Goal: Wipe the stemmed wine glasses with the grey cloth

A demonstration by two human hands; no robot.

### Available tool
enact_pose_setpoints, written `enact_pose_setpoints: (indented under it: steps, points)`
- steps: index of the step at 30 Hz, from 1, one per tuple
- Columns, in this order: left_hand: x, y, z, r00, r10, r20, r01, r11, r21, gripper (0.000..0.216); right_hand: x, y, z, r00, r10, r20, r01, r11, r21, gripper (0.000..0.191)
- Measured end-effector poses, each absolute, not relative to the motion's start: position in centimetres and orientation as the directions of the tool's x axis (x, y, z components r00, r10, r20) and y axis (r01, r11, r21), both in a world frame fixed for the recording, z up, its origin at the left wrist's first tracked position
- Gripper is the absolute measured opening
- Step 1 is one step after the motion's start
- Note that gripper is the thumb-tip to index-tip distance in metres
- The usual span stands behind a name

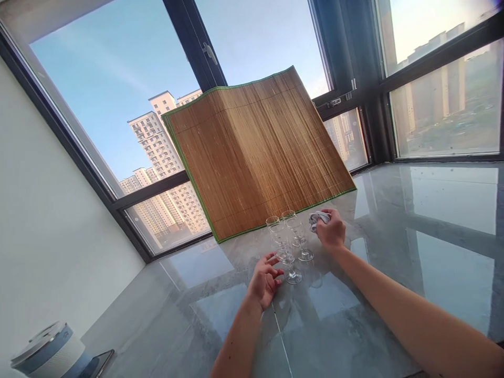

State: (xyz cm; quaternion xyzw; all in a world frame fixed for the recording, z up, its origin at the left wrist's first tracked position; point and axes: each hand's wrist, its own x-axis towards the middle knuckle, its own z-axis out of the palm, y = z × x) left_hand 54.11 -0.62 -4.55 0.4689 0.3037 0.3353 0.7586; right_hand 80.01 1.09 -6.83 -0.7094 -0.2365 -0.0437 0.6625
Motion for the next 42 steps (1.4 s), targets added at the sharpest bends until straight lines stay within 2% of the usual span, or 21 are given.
enact_pose_setpoints:
  steps: [5, 8, 10, 12, 15, 17, 19, 24, 30, 42]
  points:
    - [55.0, -1.1, -5.0, 0.610, 0.780, -0.140, -0.215, 0.333, 0.918, 0.049, 79.9, 1.1, -6.8, 0.873, 0.289, 0.393, 0.414, -0.015, -0.910, 0.031]
    - [55.7, -1.4, -5.6, 0.573, 0.811, -0.118, -0.164, 0.254, 0.953, 0.049, 79.8, 1.1, -6.8, 0.870, 0.294, 0.396, 0.416, -0.006, -0.910, 0.031]
    - [55.7, -1.1, -6.0, 0.498, 0.865, -0.064, -0.087, 0.124, 0.988, 0.047, 79.8, 1.1, -6.8, 0.869, 0.294, 0.398, 0.416, 0.002, -0.909, 0.030]
    - [55.4, -0.6, -6.2, 0.405, 0.913, 0.054, 0.072, -0.090, 0.993, 0.044, 79.8, 1.1, -6.9, 0.867, 0.296, 0.401, 0.417, 0.009, -0.909, 0.030]
    - [54.4, 0.2, -6.2, 0.396, 0.864, 0.310, 0.343, -0.453, 0.823, 0.038, 79.9, 1.0, -7.0, 0.865, 0.312, 0.393, 0.413, 0.005, -0.911, 0.030]
    - [53.6, 0.6, -6.0, 0.490, 0.782, 0.386, 0.429, -0.601, 0.674, 0.041, 79.9, 1.0, -7.1, 0.862, 0.330, 0.384, 0.409, -0.007, -0.912, 0.030]
    - [53.0, 0.6, -5.9, 0.586, 0.726, 0.359, 0.475, -0.667, 0.575, 0.051, 79.8, 1.0, -7.1, 0.862, 0.341, 0.375, 0.405, -0.019, -0.914, 0.030]
    - [52.9, 0.7, -5.3, 0.731, 0.658, 0.178, 0.544, -0.721, 0.431, 0.080, 79.6, 1.2, -7.1, 0.854, 0.363, 0.374, 0.410, -0.024, -0.912, 0.028]
    - [54.4, 2.0, -4.5, 0.837, 0.542, 0.079, 0.490, -0.805, 0.333, 0.083, 79.3, 1.2, -6.8, 0.846, 0.370, 0.385, 0.408, 0.015, -0.913, 0.028]
    - [56.3, 3.7, -4.8, 0.870, 0.493, 0.033, 0.464, -0.839, 0.285, 0.078, 79.3, 1.1, -6.6, 0.830, 0.379, 0.409, 0.430, 0.030, -0.902, 0.026]
